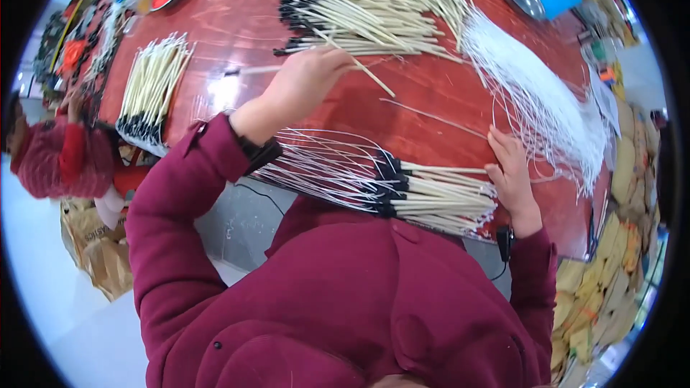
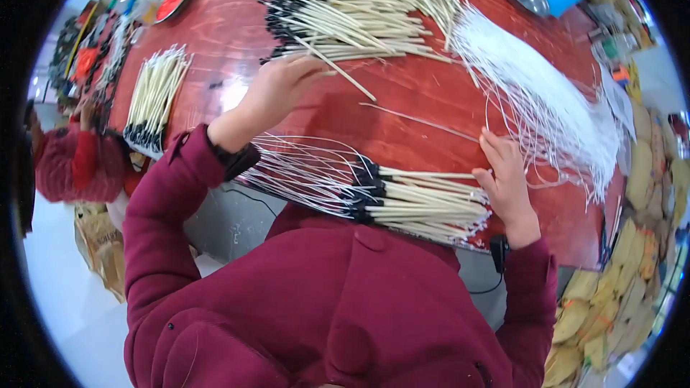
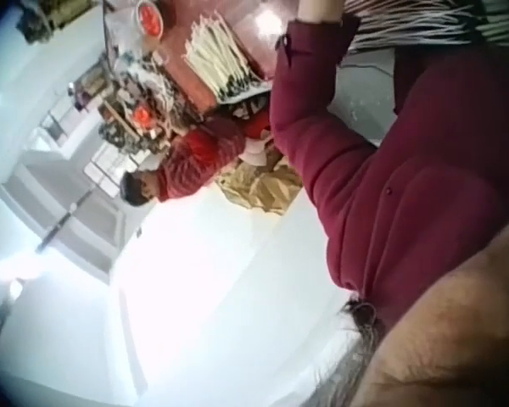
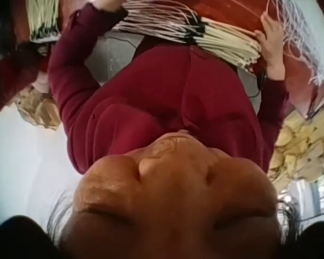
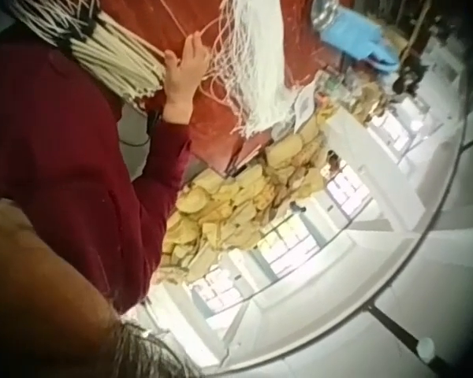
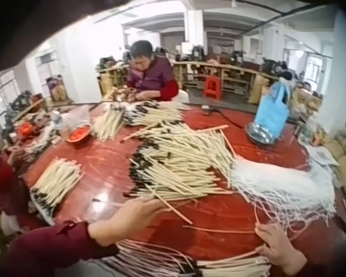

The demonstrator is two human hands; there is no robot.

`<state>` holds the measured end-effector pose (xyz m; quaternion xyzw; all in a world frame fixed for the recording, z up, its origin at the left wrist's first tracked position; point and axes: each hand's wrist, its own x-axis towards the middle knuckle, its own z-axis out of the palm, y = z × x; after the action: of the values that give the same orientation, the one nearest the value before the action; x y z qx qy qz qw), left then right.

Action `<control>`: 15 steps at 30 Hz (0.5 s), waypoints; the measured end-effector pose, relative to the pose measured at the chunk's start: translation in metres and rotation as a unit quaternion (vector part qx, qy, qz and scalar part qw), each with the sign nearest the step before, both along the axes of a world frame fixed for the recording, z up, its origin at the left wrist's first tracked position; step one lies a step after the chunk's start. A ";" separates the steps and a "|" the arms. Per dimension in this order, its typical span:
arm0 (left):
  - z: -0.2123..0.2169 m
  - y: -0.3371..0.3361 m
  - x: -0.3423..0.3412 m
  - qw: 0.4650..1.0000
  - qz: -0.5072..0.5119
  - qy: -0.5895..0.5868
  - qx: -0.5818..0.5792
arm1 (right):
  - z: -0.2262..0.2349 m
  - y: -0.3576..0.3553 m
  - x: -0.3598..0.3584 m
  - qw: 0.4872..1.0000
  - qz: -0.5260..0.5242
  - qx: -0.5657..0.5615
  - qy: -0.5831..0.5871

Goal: Assemble small components onto thin rods and secure them with string at a production table.

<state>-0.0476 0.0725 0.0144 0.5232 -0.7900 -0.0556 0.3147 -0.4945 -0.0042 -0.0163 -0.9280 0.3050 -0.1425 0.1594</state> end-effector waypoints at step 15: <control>-0.030 0.017 -0.033 0.987 0.054 0.048 0.141 | 0.008 0.009 0.001 0.997 -0.035 0.045 0.052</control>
<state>-0.0807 0.0891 -0.0160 0.6013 -0.7285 -0.1746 0.2779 -0.4930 0.0044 -0.0087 -0.9148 0.3517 -0.0855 0.1795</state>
